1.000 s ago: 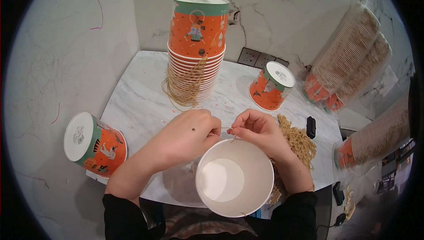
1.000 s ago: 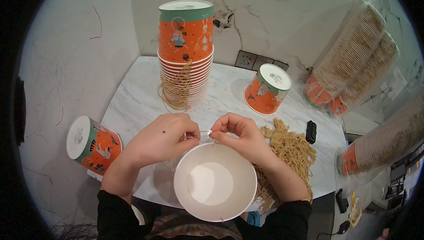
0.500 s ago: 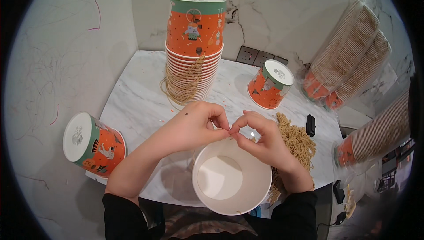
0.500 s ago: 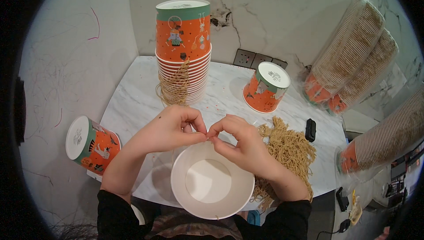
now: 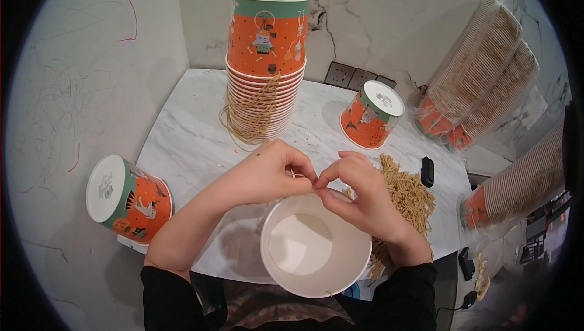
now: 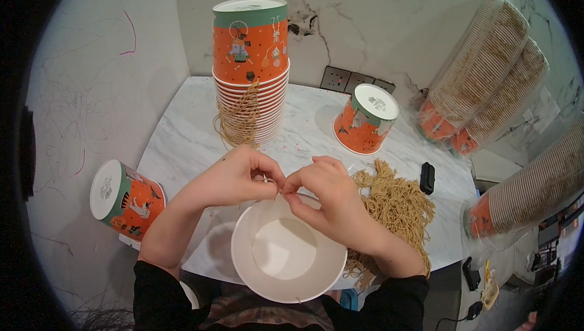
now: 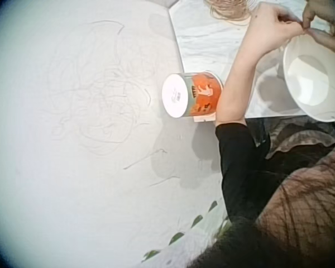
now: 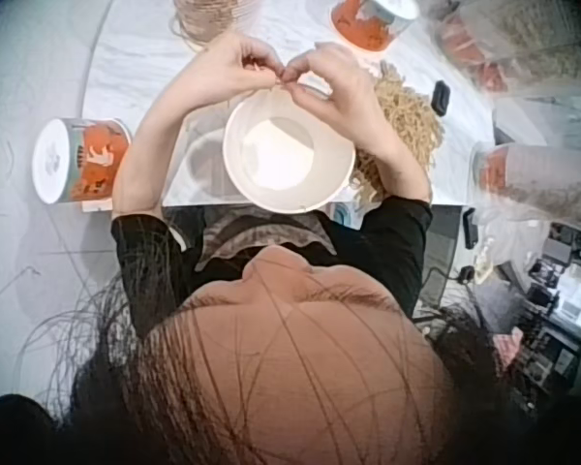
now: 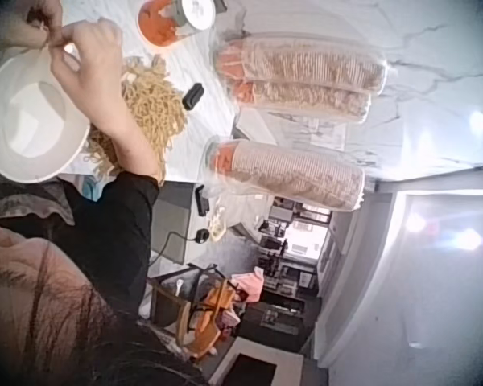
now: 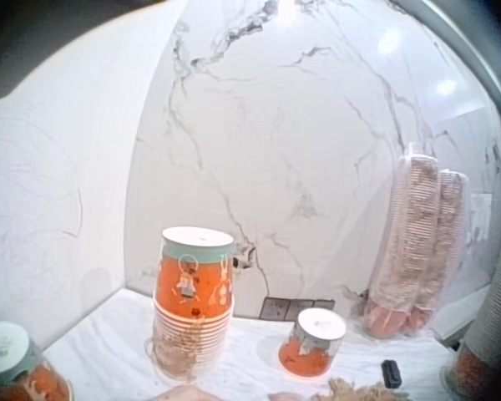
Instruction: The person is threading a string through holes in paper cups to connect them.
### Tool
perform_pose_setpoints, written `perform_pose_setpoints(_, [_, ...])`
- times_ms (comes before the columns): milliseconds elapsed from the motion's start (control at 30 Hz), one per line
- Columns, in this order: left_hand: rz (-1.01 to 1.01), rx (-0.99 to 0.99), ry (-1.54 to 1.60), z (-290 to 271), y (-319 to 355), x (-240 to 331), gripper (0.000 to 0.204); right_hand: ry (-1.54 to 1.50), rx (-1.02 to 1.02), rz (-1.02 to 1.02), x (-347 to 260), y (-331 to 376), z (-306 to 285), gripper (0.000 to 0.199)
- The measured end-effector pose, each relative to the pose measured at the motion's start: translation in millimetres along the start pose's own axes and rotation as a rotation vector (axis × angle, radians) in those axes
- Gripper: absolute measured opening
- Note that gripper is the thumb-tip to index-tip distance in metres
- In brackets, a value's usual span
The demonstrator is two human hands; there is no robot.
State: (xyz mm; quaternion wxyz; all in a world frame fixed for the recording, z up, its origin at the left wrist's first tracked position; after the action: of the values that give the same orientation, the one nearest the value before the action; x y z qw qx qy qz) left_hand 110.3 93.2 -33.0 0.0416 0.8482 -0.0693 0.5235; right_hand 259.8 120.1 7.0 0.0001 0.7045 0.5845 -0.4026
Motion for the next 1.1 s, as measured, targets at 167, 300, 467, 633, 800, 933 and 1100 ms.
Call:
perform_pose_setpoints(167, [0.014, 0.014, -0.039, -1.8, -0.4, 3.2, 0.020, 0.060, 0.006, -0.007, -3.4, 2.4, 0.0, 0.019])
perform_pose_setpoints(300, [0.021, 0.008, -0.037, -1.8, -0.8, 3.4, 0.018, 0.120, 0.040, -0.021, -1.9, 1.9, -1.8, 0.020])
perform_pose_setpoints(467, [0.027, -0.013, -0.048, 0.9, -5.0, -3.6, 0.017, 0.161, 0.077, -0.048, -3.6, 0.9, -3.2, 0.019])
perform_pose_setpoints(633, [-0.022, -0.097, 0.280, 6.9, -9.0, -15.0, 0.013, 0.254, 0.014, -0.073, -14.0, -0.6, -2.1, 0.023])
perform_pose_setpoints(800, [-0.084, -0.120, 0.281, 6.8, -9.5, -13.0, 0.012, 0.341, 0.026, -0.076, -12.3, 2.4, 3.6, 0.025])
perform_pose_setpoints(933, [-0.104, -0.134, 0.331, 7.6, -10.1, -15.7, 0.011, 0.336, 0.062, -0.098, -9.8, 2.7, 4.6, 0.019])
perform_pose_setpoints(1100, [-0.073, -0.095, 0.337, 8.1, -12.3, -17.7, 0.009, 0.319, 0.084, -0.086, -10.4, 0.7, 4.5, 0.014])
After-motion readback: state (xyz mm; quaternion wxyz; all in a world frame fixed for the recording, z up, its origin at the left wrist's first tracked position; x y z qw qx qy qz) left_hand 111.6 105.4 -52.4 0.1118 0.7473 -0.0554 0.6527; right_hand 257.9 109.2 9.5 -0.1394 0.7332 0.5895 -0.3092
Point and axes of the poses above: each hand's wrist, its own y-axis away from the middle knuckle, its own z-axis out of the palm, x = y × z, the point moved 7 cm from there along -y, towards the middle knuckle, and after that the axes turned 7 degrees about -y, right-handed, at the moved point
